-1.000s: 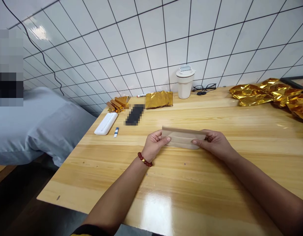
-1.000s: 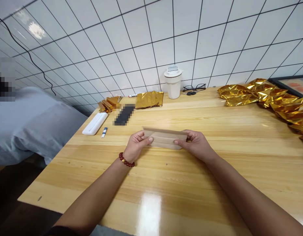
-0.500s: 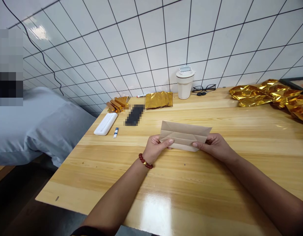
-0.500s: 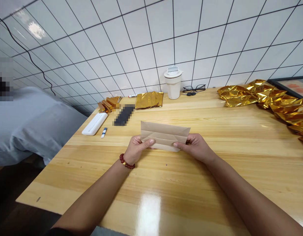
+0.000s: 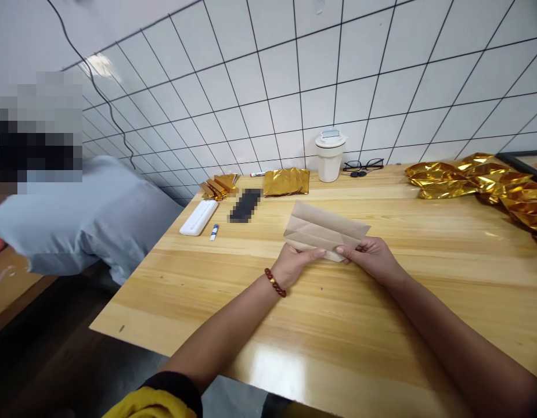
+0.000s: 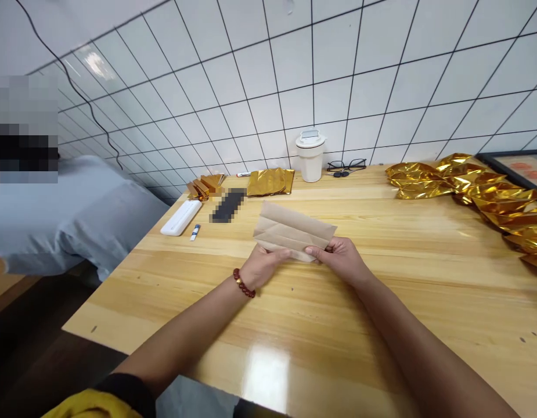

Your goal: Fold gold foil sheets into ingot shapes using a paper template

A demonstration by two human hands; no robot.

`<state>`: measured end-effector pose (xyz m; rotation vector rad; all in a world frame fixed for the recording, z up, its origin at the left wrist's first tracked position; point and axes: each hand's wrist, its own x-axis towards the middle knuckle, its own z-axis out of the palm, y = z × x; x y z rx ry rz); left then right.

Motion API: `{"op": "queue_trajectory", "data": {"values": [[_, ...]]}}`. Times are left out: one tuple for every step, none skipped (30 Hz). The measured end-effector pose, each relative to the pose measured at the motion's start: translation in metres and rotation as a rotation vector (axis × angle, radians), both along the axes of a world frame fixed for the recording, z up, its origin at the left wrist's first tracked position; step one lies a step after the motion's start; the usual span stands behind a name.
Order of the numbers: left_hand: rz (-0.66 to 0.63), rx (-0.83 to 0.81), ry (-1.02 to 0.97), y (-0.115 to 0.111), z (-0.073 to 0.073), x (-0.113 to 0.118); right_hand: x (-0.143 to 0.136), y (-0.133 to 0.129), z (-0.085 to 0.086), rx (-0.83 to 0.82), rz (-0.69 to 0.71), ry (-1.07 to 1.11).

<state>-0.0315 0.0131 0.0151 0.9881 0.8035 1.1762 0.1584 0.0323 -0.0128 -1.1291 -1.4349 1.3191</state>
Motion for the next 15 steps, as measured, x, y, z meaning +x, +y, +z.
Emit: {"op": "queue_trajectory", "data": {"values": [[0.024, -0.016, -0.071, 0.000, 0.001, 0.009, 0.000, 0.001, -0.001, 0.006, -0.006, 0.019], [0.063, -0.036, -0.149, 0.001, 0.002, 0.017, 0.001, 0.001, -0.001, 0.015, -0.011, 0.042], [0.091, -0.070, -0.216, 0.002, 0.002, 0.026, 0.001, 0.002, -0.001, 0.025, -0.015, 0.066], [0.117, -0.104, -0.275, 0.004, 0.001, 0.034, 0.002, 0.002, -0.002, 0.037, -0.019, 0.086], [0.143, -0.139, -0.323, 0.006, 0.000, 0.042, 0.002, 0.002, -0.002, 0.049, -0.022, 0.101], [0.163, -0.167, -0.362, 0.007, -0.002, 0.050, 0.002, 0.002, -0.002, 0.064, -0.025, 0.112], [0.180, -0.187, -0.393, 0.009, -0.004, 0.056, 0.001, 0.002, -0.002, 0.084, -0.033, 0.124], [0.190, -0.202, -0.415, 0.010, -0.007, 0.061, 0.001, 0.002, -0.001, 0.104, -0.046, 0.140], [0.196, -0.212, -0.428, 0.010, -0.010, 0.064, 0.000, 0.002, -0.001, 0.122, -0.056, 0.157], [0.194, -0.219, -0.430, 0.010, -0.012, 0.066, -0.001, 0.001, -0.001, 0.134, -0.060, 0.171], [0.182, -0.224, -0.424, 0.010, -0.014, 0.066, -0.002, 0.000, -0.001, 0.138, -0.056, 0.179], [0.166, -0.226, -0.415, 0.009, -0.015, 0.065, -0.003, 0.000, 0.000, 0.135, -0.048, 0.180], [0.148, -0.225, -0.407, 0.009, -0.015, 0.062, -0.003, -0.001, 0.000, 0.126, -0.033, 0.175], [0.139, -0.222, -0.407, 0.010, -0.015, 0.059, -0.003, -0.001, 0.000, 0.118, -0.021, 0.169], [0.149, -0.215, -0.419, 0.011, -0.015, 0.055, -0.003, -0.001, 0.000, 0.113, -0.016, 0.164]]}}
